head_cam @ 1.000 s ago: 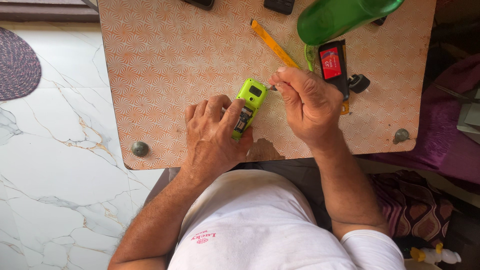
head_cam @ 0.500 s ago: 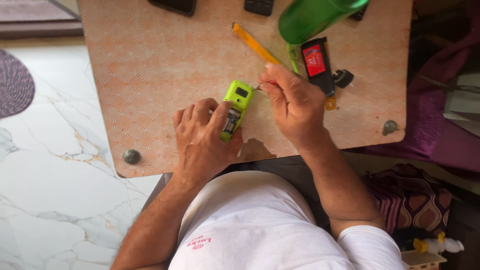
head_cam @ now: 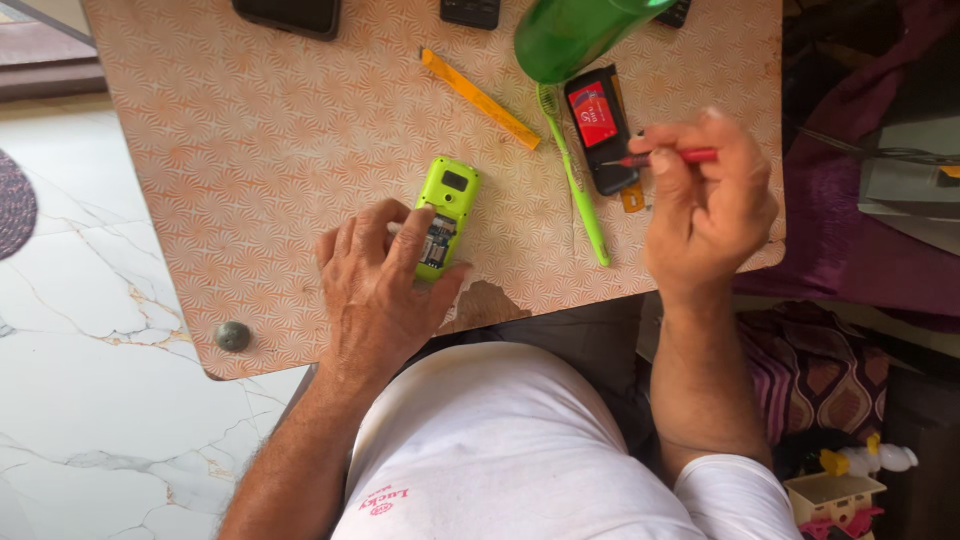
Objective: The person uses a screwdriver to remove screws from the back of a lime-green mobile phone, takes out the battery and SIM card, and then uses a yellow utility knife to scrape a wire before continuing to work on the internal components with the screwdriver.
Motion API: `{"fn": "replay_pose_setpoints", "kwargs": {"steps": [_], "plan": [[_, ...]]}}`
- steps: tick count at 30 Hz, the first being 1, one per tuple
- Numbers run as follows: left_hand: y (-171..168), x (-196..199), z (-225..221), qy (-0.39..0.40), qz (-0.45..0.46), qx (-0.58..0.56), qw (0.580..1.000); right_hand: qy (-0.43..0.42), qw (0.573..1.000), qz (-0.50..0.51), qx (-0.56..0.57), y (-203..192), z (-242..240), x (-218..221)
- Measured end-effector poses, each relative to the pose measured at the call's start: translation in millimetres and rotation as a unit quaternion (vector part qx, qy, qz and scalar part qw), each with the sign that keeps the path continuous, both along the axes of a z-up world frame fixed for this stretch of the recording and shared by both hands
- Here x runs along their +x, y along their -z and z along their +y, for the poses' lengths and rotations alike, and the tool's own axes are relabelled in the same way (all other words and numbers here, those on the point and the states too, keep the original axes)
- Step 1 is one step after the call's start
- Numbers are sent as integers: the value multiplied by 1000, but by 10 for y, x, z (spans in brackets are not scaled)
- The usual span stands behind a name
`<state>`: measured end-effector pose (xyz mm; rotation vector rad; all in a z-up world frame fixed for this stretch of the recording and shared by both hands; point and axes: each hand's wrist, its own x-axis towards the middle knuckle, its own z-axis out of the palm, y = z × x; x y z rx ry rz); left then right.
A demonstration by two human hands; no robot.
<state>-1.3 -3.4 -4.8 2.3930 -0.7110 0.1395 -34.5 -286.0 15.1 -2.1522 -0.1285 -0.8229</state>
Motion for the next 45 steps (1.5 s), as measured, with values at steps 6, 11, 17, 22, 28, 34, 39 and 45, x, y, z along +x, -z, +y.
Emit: {"fn": "replay_pose_setpoints", "kwargs": {"steps": [6,11,17,22,28,34,39,45], "plan": [[6,-17,-14,2,-9,-39,999,-1,1000,14,2,166,-131,-20],[27,-38,14,-8,-35,-35,999,2,1000,20,-13,173,-148,27],[64,-45,13,-9,-40,-33,999,2,1000,25,-14,204,-142,44],[69,-42,10,-13,-43,-27,999,-4,1000,22,-15,236,-168,73],[88,-54,6,-17,-55,-30,998,0,1000,27,-13,266,-171,53],[78,-48,9,-15,-58,-55,997,-9,1000,18,10,269,-199,63],[56,-40,22,-5,-90,-93,992,-19,998,-2,64,170,-152,23],[37,-33,66,35,-100,-150,983,-98,985,8,141,-21,328,-62]]}}
